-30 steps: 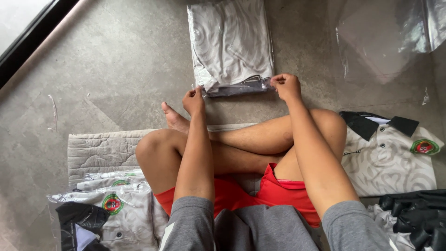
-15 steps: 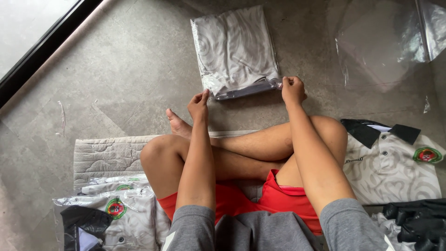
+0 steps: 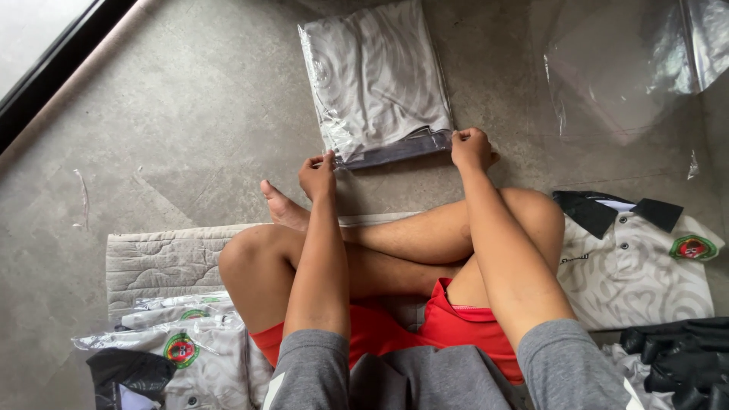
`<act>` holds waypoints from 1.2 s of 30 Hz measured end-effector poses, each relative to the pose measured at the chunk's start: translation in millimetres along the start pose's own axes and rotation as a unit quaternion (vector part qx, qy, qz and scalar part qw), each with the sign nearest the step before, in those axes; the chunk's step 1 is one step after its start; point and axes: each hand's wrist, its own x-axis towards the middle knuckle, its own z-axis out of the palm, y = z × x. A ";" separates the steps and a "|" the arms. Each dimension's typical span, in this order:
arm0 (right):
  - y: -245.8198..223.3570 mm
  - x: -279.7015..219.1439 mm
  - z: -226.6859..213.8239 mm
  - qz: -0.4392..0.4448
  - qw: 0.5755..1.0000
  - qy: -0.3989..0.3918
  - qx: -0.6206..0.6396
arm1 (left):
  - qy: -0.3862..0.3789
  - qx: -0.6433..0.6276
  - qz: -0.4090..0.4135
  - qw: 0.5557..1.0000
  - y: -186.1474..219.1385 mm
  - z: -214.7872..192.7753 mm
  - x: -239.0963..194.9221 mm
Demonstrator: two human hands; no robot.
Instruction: Folding polo shirts and placing them into clear plastic bags for packaging.
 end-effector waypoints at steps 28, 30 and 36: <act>-28.2 -73.0 15.5 -0.559 0.807 0.038 -0.186 | -0.123 0.366 0.502 0.774 17.1 19.5 -68.4; -29.2 -76.9 16.2 -0.472 0.821 -0.093 -0.307 | -0.123 0.357 0.493 0.784 17.9 16.3 -68.8; -24.3 -63.2 13.0 -0.344 0.907 -0.044 -0.238 | -0.070 0.381 0.458 0.800 13.0 16.3 -61.9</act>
